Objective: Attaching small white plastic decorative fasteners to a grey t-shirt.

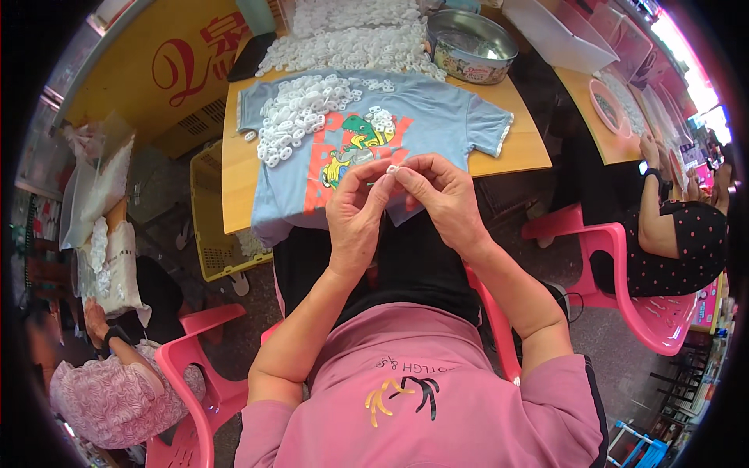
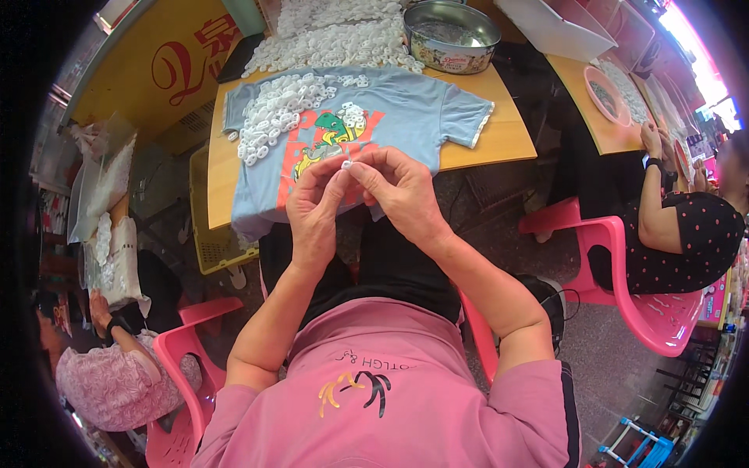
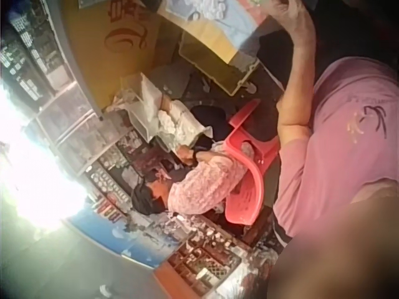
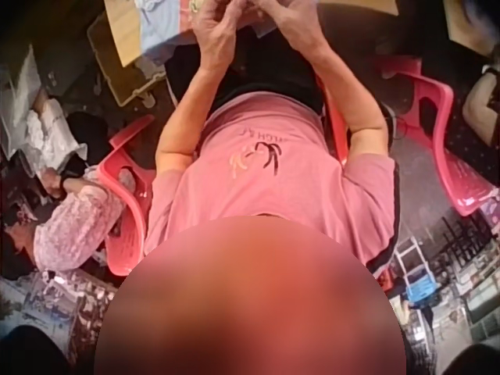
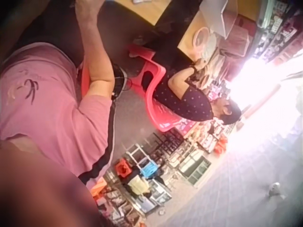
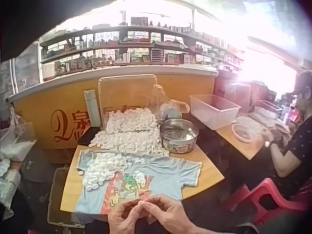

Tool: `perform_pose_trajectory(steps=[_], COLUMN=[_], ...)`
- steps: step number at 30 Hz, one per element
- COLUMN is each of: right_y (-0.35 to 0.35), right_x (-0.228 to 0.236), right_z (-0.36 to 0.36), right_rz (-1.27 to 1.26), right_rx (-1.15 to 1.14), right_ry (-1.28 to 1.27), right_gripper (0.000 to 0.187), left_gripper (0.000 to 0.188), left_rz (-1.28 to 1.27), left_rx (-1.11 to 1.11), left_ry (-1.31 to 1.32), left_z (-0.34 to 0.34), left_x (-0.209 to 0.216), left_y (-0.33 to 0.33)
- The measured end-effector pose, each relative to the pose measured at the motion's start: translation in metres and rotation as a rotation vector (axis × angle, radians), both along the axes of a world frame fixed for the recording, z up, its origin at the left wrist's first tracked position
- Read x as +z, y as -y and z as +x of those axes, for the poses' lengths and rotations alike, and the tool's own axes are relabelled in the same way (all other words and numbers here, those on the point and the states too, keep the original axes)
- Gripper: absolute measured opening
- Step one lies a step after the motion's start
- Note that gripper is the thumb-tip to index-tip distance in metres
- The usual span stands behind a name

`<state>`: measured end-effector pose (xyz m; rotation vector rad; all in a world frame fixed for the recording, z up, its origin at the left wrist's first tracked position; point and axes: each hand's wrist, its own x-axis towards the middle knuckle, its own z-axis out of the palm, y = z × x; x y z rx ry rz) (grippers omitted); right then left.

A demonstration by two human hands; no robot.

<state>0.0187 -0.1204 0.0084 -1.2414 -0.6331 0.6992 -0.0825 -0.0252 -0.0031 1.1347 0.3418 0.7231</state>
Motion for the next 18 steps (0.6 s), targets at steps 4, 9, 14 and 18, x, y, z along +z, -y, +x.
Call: perform_pose_trajectory(steps=[4,9,14,18], right_y=[-0.005,-0.023,-0.035,-0.043], right_x=[0.002,0.004,-0.009,-0.008], right_z=[0.012,0.089,0.151,0.156], right_rz=[-0.044,-0.205,-0.463,-0.632], right_rx=[0.080,-0.116,-0.171,-0.100], right_ry=[0.054,0.834,1.200,1.326], right_gripper=[0.018,0.017,0.017,0.016], left_gripper=[0.017,0.014,0.011,0.010], left_rz=[-0.087,-0.053,-0.028,0.013], left_rx=[-0.022,0.010,-0.010,-0.042], left_ry=[0.057,0.070,0.023,0.009], left_z=[0.002,-0.005,-0.013,-0.016], left_x=[-0.010,-0.012,-0.007,-0.005], left_y=[-0.005,-0.019,-0.023,-0.025])
